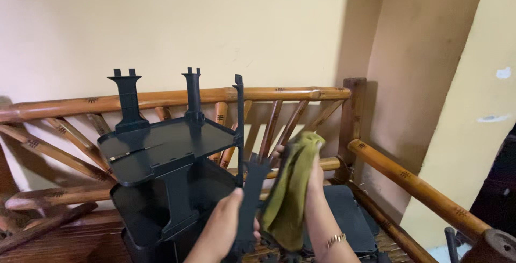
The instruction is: The person wipes black plastic furniture parts with a cloth and then attaches them to a standing frame. The person handles several small plastic components and a larger tray-like part, cleaning each before fitting them into place on the frame.
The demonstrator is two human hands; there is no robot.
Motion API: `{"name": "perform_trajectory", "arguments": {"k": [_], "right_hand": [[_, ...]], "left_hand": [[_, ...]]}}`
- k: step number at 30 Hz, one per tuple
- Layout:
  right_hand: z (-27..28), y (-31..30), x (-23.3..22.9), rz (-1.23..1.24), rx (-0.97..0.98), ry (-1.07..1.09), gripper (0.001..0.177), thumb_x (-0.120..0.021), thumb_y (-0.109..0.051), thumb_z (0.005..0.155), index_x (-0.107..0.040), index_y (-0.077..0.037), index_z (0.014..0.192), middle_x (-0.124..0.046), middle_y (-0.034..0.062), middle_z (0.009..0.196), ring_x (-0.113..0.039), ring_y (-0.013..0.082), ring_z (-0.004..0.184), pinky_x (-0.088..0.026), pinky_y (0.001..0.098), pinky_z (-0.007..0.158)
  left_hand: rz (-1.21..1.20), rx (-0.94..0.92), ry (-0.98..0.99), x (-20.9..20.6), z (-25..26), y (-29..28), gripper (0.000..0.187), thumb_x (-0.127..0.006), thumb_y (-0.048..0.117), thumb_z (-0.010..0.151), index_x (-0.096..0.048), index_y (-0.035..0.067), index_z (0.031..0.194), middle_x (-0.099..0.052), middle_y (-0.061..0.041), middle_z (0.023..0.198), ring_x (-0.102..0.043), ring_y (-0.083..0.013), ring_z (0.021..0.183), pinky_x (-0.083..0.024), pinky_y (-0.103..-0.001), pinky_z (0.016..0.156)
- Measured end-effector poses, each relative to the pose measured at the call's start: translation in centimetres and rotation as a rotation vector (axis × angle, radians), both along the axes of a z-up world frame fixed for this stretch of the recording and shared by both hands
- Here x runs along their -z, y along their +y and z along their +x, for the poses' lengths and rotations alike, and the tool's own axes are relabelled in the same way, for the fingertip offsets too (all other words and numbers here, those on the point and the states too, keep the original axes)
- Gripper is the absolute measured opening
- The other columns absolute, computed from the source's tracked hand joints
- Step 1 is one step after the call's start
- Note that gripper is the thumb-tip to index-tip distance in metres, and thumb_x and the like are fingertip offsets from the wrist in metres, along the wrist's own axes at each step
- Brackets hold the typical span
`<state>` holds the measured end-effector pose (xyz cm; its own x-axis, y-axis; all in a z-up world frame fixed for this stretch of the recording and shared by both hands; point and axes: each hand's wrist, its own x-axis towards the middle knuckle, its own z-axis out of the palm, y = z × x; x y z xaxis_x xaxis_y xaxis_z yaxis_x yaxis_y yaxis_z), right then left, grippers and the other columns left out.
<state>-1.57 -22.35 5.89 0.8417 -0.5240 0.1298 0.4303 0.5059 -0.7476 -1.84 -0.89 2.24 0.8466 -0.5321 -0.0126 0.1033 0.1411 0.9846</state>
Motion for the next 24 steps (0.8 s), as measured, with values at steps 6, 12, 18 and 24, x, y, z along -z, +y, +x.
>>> {"name": "perform_trajectory", "arguments": {"k": [6, 12, 18, 24], "right_hand": [[-4.0, 7.0, -1.1, -1.15, 0.344, -0.141, 0.06, -0.034, -0.038, 0.107, -0.036, -0.017, 0.163, -0.043, 0.0111, 0.165, -0.033, 0.0367, 0.153, -0.028, 0.0471, 0.123], [-4.1, 10.1, 1.2, -1.247, 0.664, -0.341, 0.068, -0.046, -0.021, 0.108, -0.011, 0.002, 0.162, -0.022, 0.03, 0.168, -0.018, 0.0403, 0.158, -0.019, 0.0445, 0.125], [-1.2, 10.4, 3.1, -0.571, 0.429, -0.177, 0.047, -0.057, -0.024, 0.103, -0.047, 0.004, 0.139, -0.062, 0.0293, 0.126, -0.063, 0.0331, 0.109, -0.048, 0.0399, 0.094], [0.5, 9.6, 6.4, -0.897, 0.383, -0.031, 0.033, -0.056, -0.027, 0.101, -0.069, -0.001, 0.116, -0.075, 0.0168, 0.094, -0.073, 0.0242, 0.085, -0.055, 0.0347, 0.08]], "left_hand": [[0.043, -0.013, -0.399, 0.0, 1.0, -0.2, 0.076, -0.026, 0.065, 0.105, -0.065, 0.0, 0.118, -0.072, -0.003, 0.099, -0.065, -0.0112, 0.096, -0.049, -0.03, 0.086], [0.125, -0.212, -0.497, -0.9, -0.3, -0.1, 0.072, -0.034, 0.058, 0.1, -0.073, -0.002, 0.104, -0.077, -0.011, 0.087, -0.068, -0.0145, 0.088, -0.053, -0.032, 0.084], [0.021, -0.41, -0.726, -0.8, 0.4, -3.0, 0.044, -0.053, 0.038, 0.1, -0.076, 0.001, 0.105, -0.065, -0.008, 0.089, -0.063, -0.016, 0.084, -0.05, -0.034, 0.08], [-0.269, -0.43, -0.433, -0.1, 3.1, -2.9, 0.041, -0.052, 0.031, 0.104, -0.074, -0.003, 0.105, -0.071, -0.005, 0.088, -0.061, -0.0117, 0.082, -0.052, -0.03, 0.078]]}}
